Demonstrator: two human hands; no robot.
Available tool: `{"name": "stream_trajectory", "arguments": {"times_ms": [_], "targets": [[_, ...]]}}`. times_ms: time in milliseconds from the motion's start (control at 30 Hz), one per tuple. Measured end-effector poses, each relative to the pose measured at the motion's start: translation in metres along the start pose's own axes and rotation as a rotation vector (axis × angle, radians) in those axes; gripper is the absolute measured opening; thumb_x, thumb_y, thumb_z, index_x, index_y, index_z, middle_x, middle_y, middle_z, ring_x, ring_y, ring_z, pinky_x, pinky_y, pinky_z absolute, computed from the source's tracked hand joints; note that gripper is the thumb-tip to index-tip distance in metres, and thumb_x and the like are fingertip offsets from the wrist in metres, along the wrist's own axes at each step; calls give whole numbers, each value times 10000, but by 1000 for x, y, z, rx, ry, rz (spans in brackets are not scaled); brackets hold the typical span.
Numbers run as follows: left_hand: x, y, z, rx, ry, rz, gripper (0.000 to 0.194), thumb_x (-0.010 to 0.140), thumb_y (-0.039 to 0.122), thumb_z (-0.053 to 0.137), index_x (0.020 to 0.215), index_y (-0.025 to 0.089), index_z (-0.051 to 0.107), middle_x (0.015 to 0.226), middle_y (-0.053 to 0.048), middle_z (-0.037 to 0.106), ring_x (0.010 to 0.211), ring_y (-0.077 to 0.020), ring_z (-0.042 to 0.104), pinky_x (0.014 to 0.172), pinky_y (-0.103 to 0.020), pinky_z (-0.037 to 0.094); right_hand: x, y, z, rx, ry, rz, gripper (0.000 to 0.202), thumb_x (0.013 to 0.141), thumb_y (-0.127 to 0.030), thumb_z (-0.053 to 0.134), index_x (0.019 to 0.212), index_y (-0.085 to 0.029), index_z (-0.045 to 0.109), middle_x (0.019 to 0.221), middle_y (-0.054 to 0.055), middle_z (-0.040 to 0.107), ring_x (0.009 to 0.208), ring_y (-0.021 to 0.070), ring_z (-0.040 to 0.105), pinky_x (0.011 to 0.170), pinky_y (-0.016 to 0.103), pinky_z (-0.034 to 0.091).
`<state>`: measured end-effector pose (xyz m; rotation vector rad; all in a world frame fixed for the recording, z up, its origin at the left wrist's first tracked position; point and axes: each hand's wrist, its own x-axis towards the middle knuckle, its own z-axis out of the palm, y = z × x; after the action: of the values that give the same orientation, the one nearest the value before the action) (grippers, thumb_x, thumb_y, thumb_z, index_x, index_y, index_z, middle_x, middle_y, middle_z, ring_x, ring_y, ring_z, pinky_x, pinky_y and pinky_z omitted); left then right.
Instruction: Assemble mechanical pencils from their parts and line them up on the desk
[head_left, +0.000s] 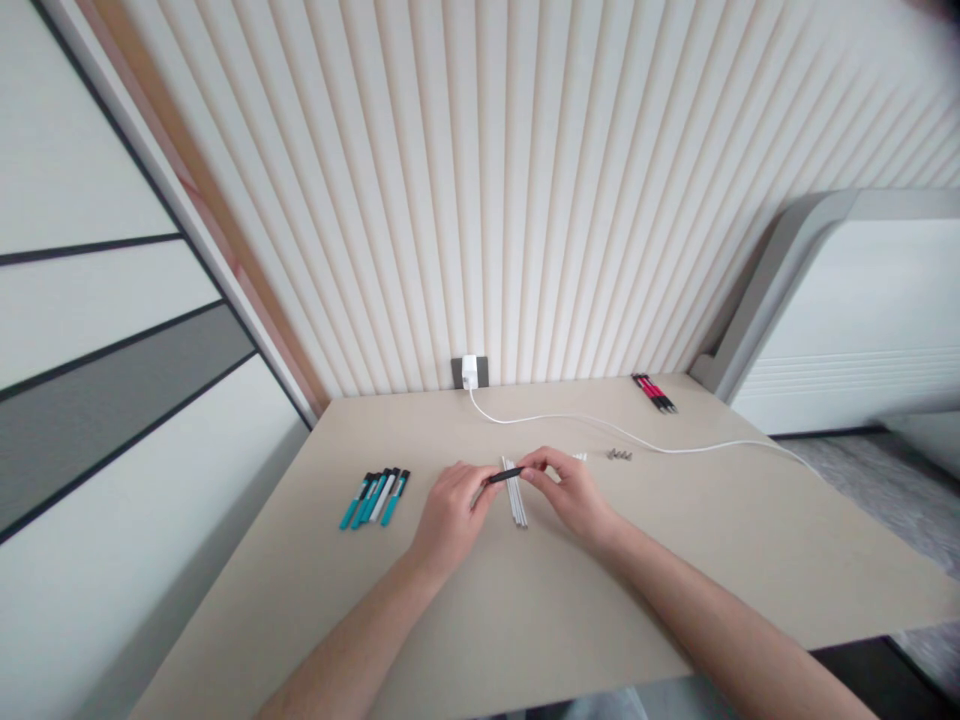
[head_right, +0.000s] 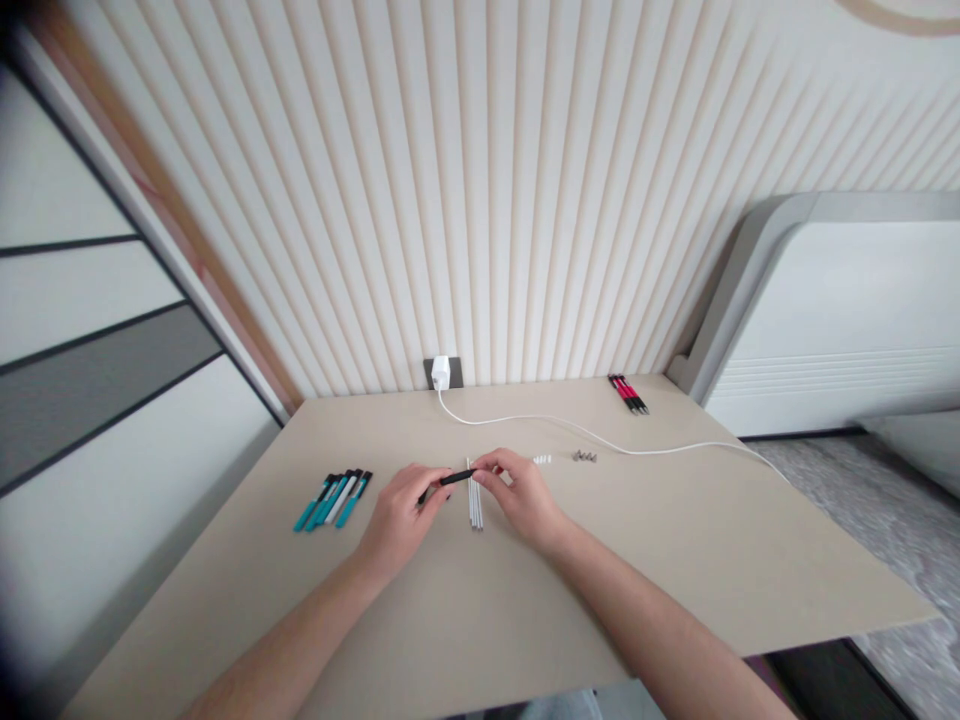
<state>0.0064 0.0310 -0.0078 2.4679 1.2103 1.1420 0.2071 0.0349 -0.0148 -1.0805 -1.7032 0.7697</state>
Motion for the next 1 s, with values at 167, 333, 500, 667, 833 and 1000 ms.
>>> {"name": "stream_trajectory", "arguments": {"times_ms": [167,333,500,667,833,1000], "targets": [[0,1,0,-23,15,3,102,909,257,552,969,198,610,838,-32,670,805,-178,598,760,-307,457,0,-1,-1,25,10,-7,162,879,-351,578,883,-215,665,865,37,685,821,179,604,755,304,450],[0,3,-2,-66,28,-20,112,904,260,557,969,195,620,839,-34,658,809,-175,596,759,-299,454,0,-1,-2,47,28,-10,147,871,-345,595,880,-216,666,851,30,689,815,179,609,772,311,446],[0,5,-2,-107,37,-11,101,902,245,556,946,185,625,806,-30,648,775,-164,591,740,-285,452,-1,0,-3,46,37,-24,155,863,-355,606,880,-214,668,839,32,689,805,179,611,767,316,452],[-1,5,0,-116,53,-2,87,893,241,573,922,183,631,782,-26,641,750,-158,584,714,-275,450,-3,5,-2,53,29,-15,157,855,-359,615,869,-216,677,837,33,693,799,182,618,759,313,456],[0,5,-1,-126,62,17,85,889,237,581,904,185,646,756,-24,643,723,-157,576,694,-276,447,-4,9,-1,57,2,16,161,850,-359,617,844,-208,672,826,30,695,789,181,620,756,307,454],[0,5,-1,-140,65,43,83,876,244,599,901,187,655,757,-30,658,727,-162,580,689,-285,452,-5,9,-2,47,-27,36,180,849,-373,613,823,-203,665,811,25,696,782,182,618,751,304,448]]}}
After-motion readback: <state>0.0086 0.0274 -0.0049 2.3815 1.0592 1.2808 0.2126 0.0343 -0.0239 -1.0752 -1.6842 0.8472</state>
